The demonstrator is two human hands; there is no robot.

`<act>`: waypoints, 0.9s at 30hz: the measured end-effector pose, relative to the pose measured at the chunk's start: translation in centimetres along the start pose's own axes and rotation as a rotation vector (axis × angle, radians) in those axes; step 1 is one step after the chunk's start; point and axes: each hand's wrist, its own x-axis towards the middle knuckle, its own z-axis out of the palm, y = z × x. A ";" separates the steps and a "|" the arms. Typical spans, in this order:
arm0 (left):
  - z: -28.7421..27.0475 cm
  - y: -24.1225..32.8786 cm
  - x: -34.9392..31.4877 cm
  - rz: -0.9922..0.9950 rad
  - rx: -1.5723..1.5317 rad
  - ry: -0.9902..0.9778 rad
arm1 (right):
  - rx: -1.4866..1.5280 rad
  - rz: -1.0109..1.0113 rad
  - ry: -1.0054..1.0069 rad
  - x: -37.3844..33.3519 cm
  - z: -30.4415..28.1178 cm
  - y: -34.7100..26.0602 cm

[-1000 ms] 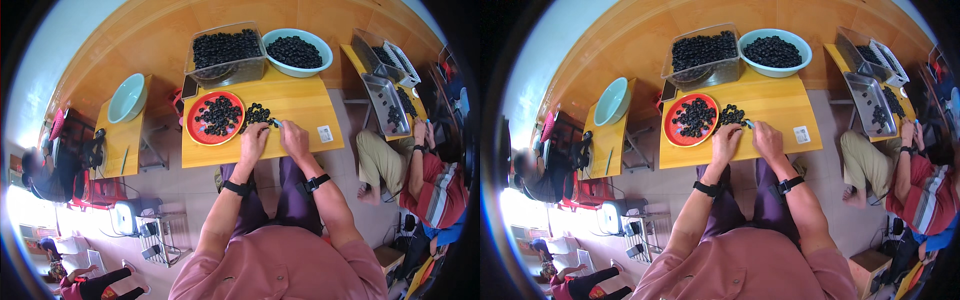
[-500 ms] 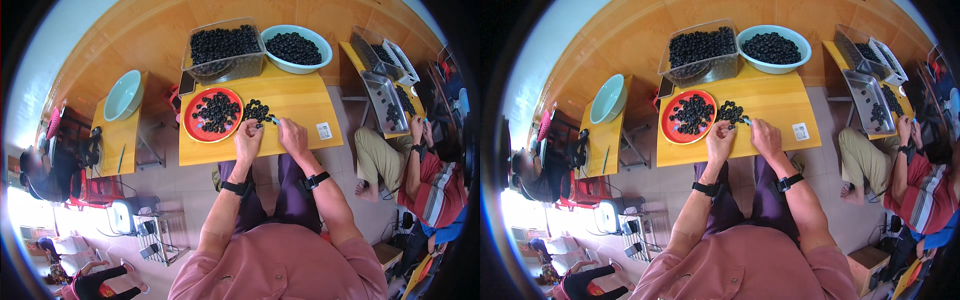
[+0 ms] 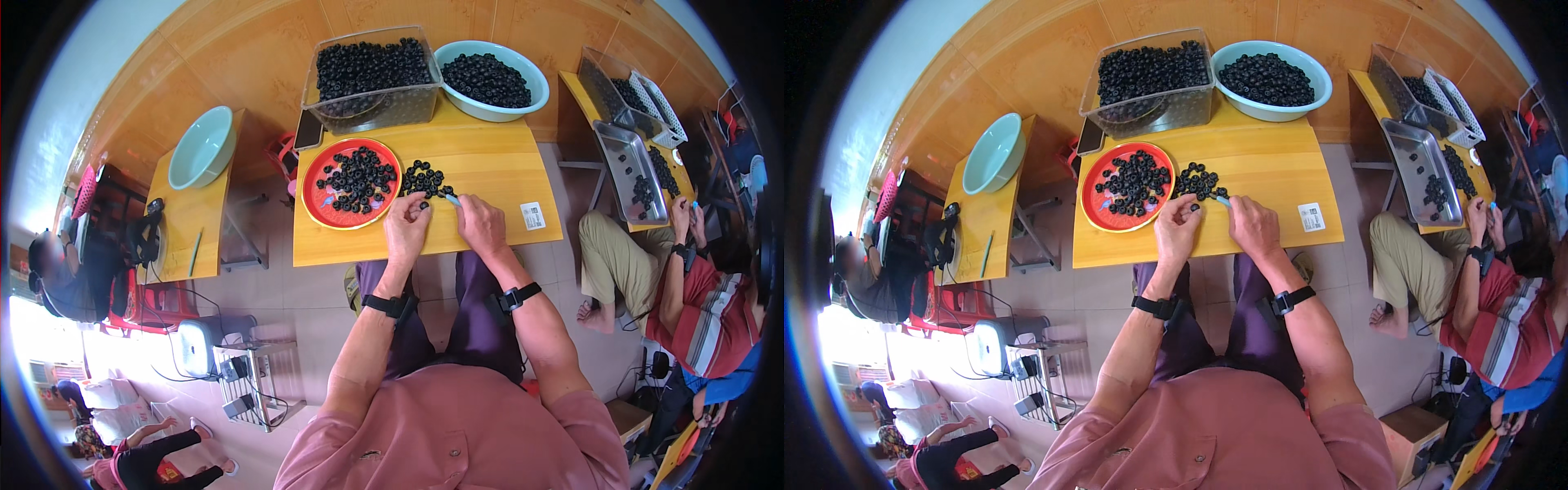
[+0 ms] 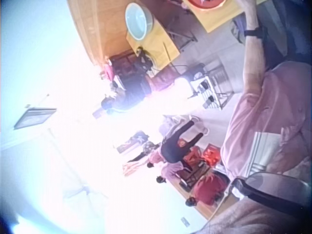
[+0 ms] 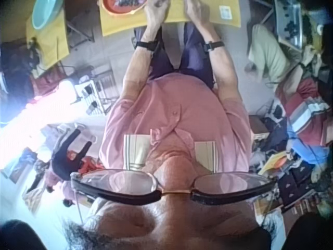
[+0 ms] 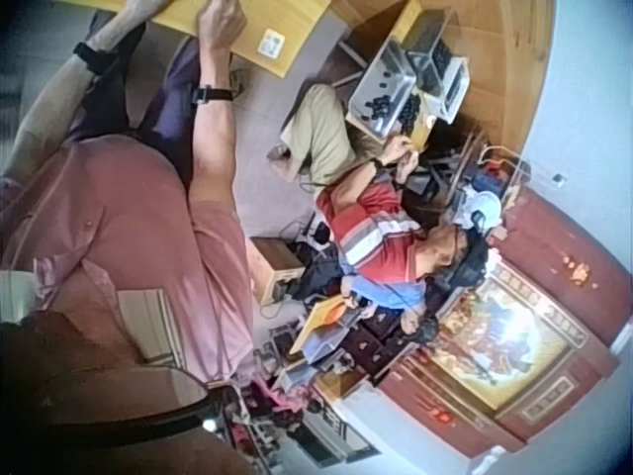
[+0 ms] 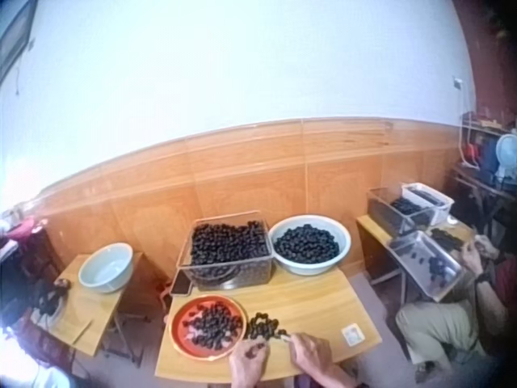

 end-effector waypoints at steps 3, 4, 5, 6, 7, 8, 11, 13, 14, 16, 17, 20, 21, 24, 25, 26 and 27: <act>0.0 -0.2 0.1 -0.014 -0.077 -0.005 | 0.024 -0.040 0.016 0.0 -0.1 -0.2; 0.1 -0.1 0.0 -0.015 -0.076 -0.009 | 0.020 -0.082 0.000 0.0 -0.3 -0.2; 0.1 0.1 0.0 -0.016 -0.075 -0.014 | 0.016 -0.125 -0.017 -0.1 -0.4 -0.3; 0.2 0.2 0.0 -0.019 -0.076 -0.015 | 0.015 -0.124 -0.019 -0.1 -0.5 -0.4; 0.2 0.1 0.1 -0.010 -0.061 -0.016 | 0.009 -0.157 -0.017 -0.1 -0.6 -0.5; 0.1 0.0 0.2 -0.002 -0.047 -0.018 | 0.003 -0.190 -0.016 0.0 -0.7 -0.6; 0.1 -0.2 0.2 0.014 0.016 -0.024 | 0.016 -0.210 -0.017 0.0 -0.8 -0.7; 0.1 -0.2 0.2 0.018 0.039 -0.027 | 0.011 -0.213 -0.019 0.0 -0.8 -0.7; 0.1 -0.1 0.2 0.024 0.062 -0.030 | 0.006 -0.218 -0.019 0.0 -0.8 -0.7; 0.1 -0.1 0.2 0.037 0.074 -0.032 | 0.001 -0.210 -0.025 0.0 -0.8 -0.7; 0.1 -0.2 0.2 0.050 0.085 -0.033 | -0.004 -0.203 -0.030 0.0 -0.8 -0.7; 0.1 -0.1 0.2 0.056 0.090 -0.043 | 0.003 -0.202 -0.023 0.0 -0.7 -0.6; 0.1 0.0 0.2 0.055 0.090 -0.044 | 0.003 -0.201 -0.024 0.0 -0.7 -0.6; 0.1 0.2 0.2 0.026 0.060 -0.056 | 0.011 -0.194 -0.035 0.0 -0.7 -0.6; 0.1 0.1 0.2 0.015 0.047 -0.069 | 0.013 -0.186 -0.039 0.0 -0.7 -0.6; 0.1 0.1 0.2 0.004 0.033 -0.082 | 0.015 -0.178 -0.042 0.0 -0.6 -0.5; 0.1 0.0 0.2 0.004 0.033 -0.082 | 0.015 -0.178 -0.042 -0.1 -0.6 -0.5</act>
